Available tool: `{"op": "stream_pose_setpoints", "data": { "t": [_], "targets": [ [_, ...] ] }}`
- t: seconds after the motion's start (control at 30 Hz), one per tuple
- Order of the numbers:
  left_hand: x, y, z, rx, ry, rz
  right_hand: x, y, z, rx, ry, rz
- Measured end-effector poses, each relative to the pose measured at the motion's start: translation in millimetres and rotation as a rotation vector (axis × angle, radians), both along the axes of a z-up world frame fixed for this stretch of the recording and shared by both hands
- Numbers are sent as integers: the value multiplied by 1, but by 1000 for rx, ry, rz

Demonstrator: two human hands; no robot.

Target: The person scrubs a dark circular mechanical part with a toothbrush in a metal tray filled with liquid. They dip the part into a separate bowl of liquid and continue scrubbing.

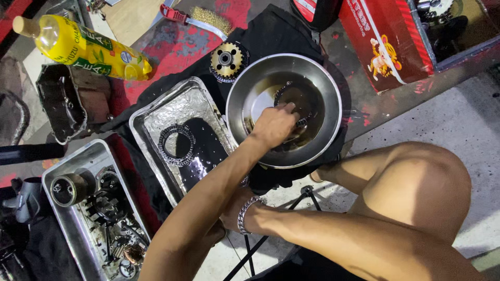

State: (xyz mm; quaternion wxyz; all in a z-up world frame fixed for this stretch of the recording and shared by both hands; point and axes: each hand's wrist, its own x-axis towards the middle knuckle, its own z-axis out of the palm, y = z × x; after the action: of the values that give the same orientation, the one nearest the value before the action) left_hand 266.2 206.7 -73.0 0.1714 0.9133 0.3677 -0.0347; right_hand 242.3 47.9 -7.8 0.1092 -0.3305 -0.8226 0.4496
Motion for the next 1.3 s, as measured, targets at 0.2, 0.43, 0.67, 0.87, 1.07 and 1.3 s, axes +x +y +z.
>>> {"op": "stream_pose_setpoints", "data": {
  "t": [0.2, 0.43, 0.67, 0.87, 1.07, 1.3],
  "targets": [
    [-2, 2, -20, 70, 4, -73, 5, 0, 4, -74, -68, 48],
    [-13, 5, -18, 53, 33, 27, 7, 0, 13, -154, -149, 130],
    [-9, -1, -22, 85, 44, -1, 5, -5, 10, -72, -44, 59],
    [-12, -5, -22, 185, -23, -42, 5, -9, 10, -114, -154, 179],
    [-12, -4, -27, 276, 4, -100, 5, -4, 7, -144, -104, 96],
    [-15, 1, -32, 253, -150, -91, 2, -8, 1, -21, 0, -8]
  ]
}}
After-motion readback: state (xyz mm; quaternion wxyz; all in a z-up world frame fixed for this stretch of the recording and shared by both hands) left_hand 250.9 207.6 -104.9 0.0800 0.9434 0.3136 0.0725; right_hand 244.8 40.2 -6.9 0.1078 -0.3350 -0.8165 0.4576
